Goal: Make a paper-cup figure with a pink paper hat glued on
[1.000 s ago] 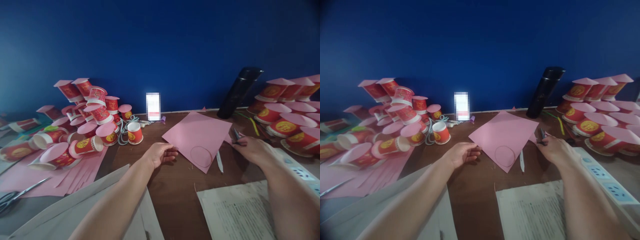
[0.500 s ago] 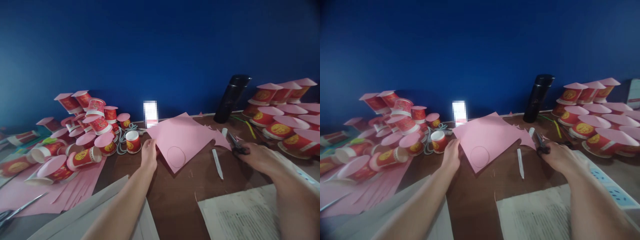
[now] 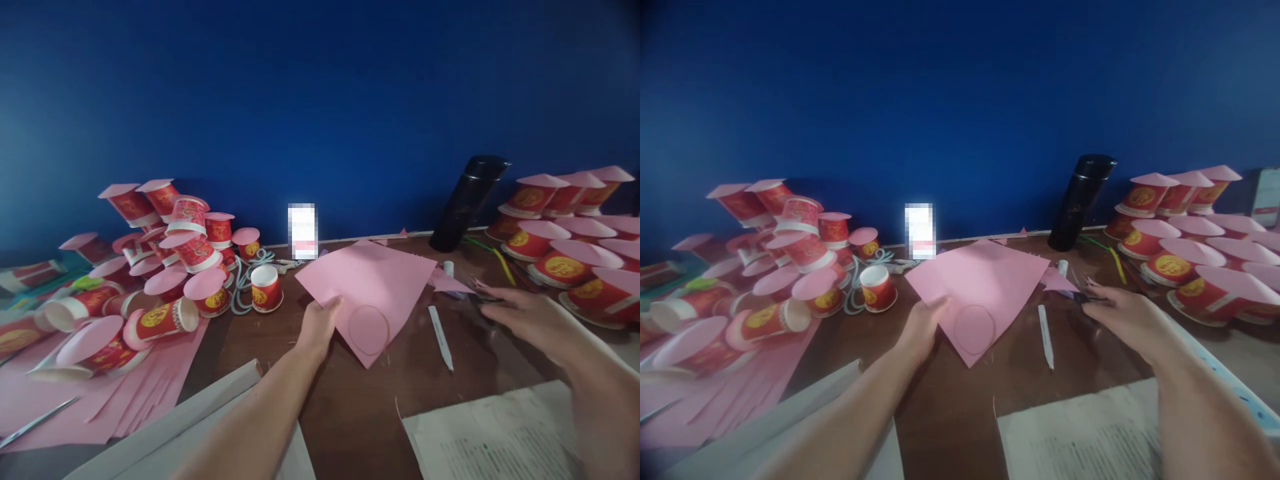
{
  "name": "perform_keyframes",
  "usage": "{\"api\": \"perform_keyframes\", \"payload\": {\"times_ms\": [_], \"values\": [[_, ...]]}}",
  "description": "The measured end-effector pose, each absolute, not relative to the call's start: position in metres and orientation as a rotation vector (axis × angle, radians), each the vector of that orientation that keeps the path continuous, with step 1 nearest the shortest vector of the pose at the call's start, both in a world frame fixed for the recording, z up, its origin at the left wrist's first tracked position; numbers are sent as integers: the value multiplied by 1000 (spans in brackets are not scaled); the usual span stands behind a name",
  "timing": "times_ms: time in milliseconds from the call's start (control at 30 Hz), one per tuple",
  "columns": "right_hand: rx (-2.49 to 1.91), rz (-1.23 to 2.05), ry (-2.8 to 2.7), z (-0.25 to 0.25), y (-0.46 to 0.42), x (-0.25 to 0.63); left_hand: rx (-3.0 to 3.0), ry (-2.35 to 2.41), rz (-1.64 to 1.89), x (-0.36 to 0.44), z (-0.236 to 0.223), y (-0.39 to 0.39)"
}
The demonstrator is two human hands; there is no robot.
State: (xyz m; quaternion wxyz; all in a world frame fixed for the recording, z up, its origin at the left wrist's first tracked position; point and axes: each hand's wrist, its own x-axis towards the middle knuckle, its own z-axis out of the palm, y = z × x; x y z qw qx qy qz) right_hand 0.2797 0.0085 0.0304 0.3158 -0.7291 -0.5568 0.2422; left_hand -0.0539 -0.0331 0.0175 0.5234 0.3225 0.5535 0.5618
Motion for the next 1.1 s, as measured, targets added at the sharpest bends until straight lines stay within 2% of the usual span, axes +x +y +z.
{"api": "perform_keyframes", "payload": {"times_ms": [133,300,600,900,1100], "values": [[-1493,1193,-1126,44,-3,252,500,1017,1526,-51,18,-31],[-1113,1607,-1189,44,-16,206,312,893,1417,-40,16,-34],[-1164,1885,-1360,50,-36,177,203,775,1503,-49,18,-32],[-963,2073,-1691,52,-47,175,87,772,1462,-45,15,-30],[-1118,2130,-1869,49,-54,169,40,760,1518,-53,23,-29]]}}
